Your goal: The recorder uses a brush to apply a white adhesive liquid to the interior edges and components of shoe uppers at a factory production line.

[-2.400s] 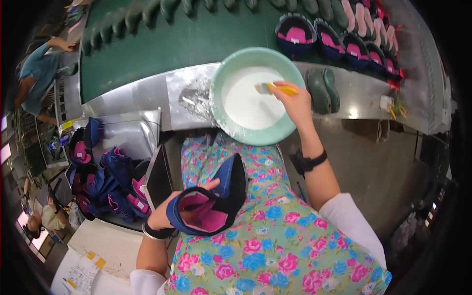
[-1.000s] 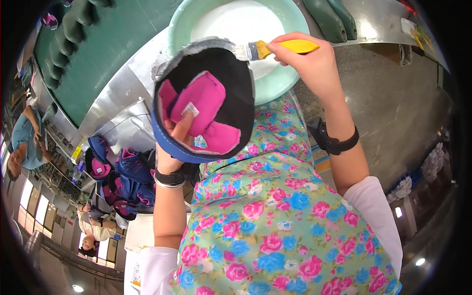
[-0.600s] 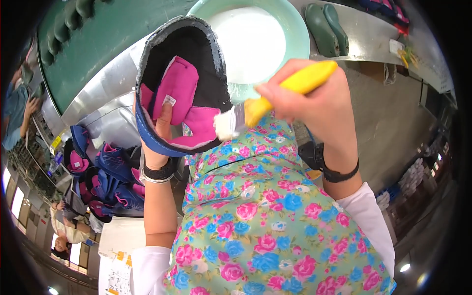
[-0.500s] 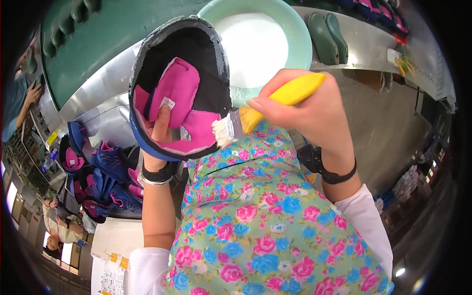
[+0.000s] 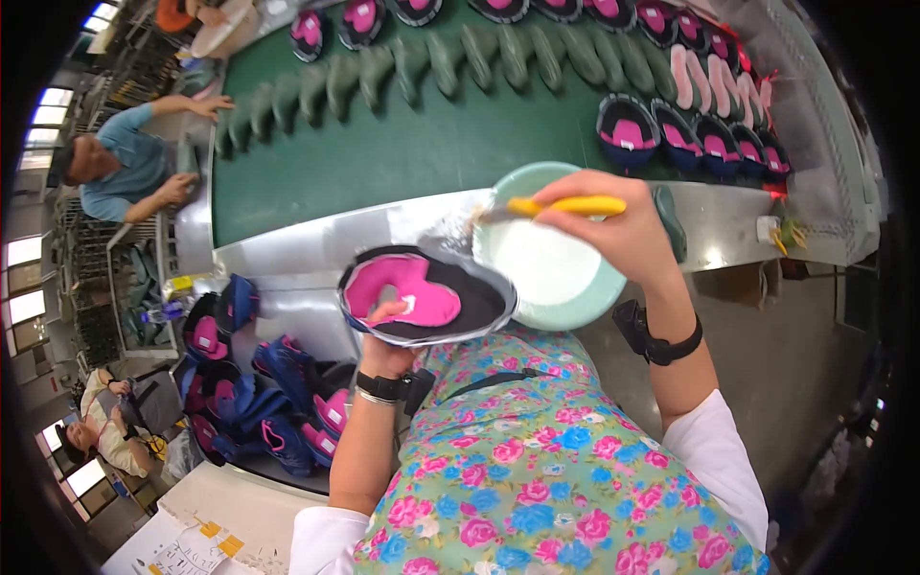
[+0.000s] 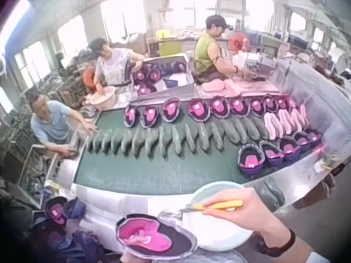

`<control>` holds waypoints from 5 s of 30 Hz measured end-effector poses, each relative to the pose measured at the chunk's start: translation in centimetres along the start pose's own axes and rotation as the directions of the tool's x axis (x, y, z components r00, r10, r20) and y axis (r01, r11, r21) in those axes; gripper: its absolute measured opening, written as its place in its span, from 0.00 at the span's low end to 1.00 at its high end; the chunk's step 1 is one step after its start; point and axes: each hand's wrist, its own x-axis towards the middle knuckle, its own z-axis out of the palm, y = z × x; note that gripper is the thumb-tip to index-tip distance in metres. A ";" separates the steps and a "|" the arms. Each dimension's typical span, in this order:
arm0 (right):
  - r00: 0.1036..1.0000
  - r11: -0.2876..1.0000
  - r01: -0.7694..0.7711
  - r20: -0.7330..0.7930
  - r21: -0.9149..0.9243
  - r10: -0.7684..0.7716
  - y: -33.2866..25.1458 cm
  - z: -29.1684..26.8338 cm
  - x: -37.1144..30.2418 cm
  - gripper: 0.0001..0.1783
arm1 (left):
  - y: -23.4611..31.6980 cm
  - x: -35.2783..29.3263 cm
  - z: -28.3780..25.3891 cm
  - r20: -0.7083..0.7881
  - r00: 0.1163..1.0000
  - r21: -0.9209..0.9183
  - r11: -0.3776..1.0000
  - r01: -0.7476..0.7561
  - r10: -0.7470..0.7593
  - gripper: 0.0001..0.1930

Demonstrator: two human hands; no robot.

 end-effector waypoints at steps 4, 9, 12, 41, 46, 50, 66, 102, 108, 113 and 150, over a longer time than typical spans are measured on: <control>0.884 0.966 0.126 0.417 0.225 -0.213 -3.2 2.7 1.3 0.11 | -1.3 0.5 4.7 0.008 0.983 0.409 0.897 -0.170 0.183 0.25; 0.862 0.955 0.163 0.436 0.247 -0.260 -2.8 6.2 2.5 0.11 | -2.1 2.1 6.7 0.187 0.958 0.488 0.826 -0.283 0.218 0.29; 0.925 0.977 0.160 0.324 0.142 -0.198 0.2 5.6 3.0 0.10 | -2.9 2.4 7.4 0.283 0.915 0.663 0.631 -0.403 0.288 0.29; 0.971 0.909 0.209 0.191 -0.362 -0.147 8.5 -6.5 5.3 0.11 | -1.6 18.8 15.3 0.483 0.716 0.841 -0.041 -0.539 0.505 0.41; 0.979 0.756 0.178 0.188 -0.630 -0.074 22.6 -7.7 9.3 0.10 | 2.8 10.2 6.1 0.126 0.658 0.980 0.008 -0.197 0.742 0.37; 0.967 0.591 0.039 0.178 -0.806 0.180 29.8 -9.9 9.3 0.16 | 4.0 -2.4 1.6 -0.256 0.376 0.953 0.297 -0.054 0.890 0.32; 0.998 0.595 -0.004 -0.043 -0.804 -0.051 14.6 -0.2 7.0 0.12 | 26.8 -11.6 -19.4 0.179 -0.028 0.625 -0.092 0.775 0.984 0.40; 0.967 0.945 0.252 0.084 -0.210 -0.240 4.3 5.4 -4.7 0.09 | -3.9 -6.4 4.3 0.004 0.746 0.744 0.496 -0.448 0.666 0.23; 0.825 0.827 -0.538 -0.302 -0.162 0.477 15.0 -0.4 -9.0 0.17 | -9.4 -9.1 -0.1 -0.257 0.822 0.816 0.569 -0.096 0.508 0.26; 0.832 0.854 -0.517 -0.265 -0.054 0.487 20.3 1.5 -11.4 0.11 | -9.7 -10.9 3.9 -0.178 0.959 0.798 0.603 0.009 0.221 0.21; 0.917 0.947 -0.315 -0.278 -0.060 0.287 10.2 6.7 -7.2 0.14 | -2.0 1.6 3.6 0.152 0.795 0.922 0.206 -0.329 0.587 0.26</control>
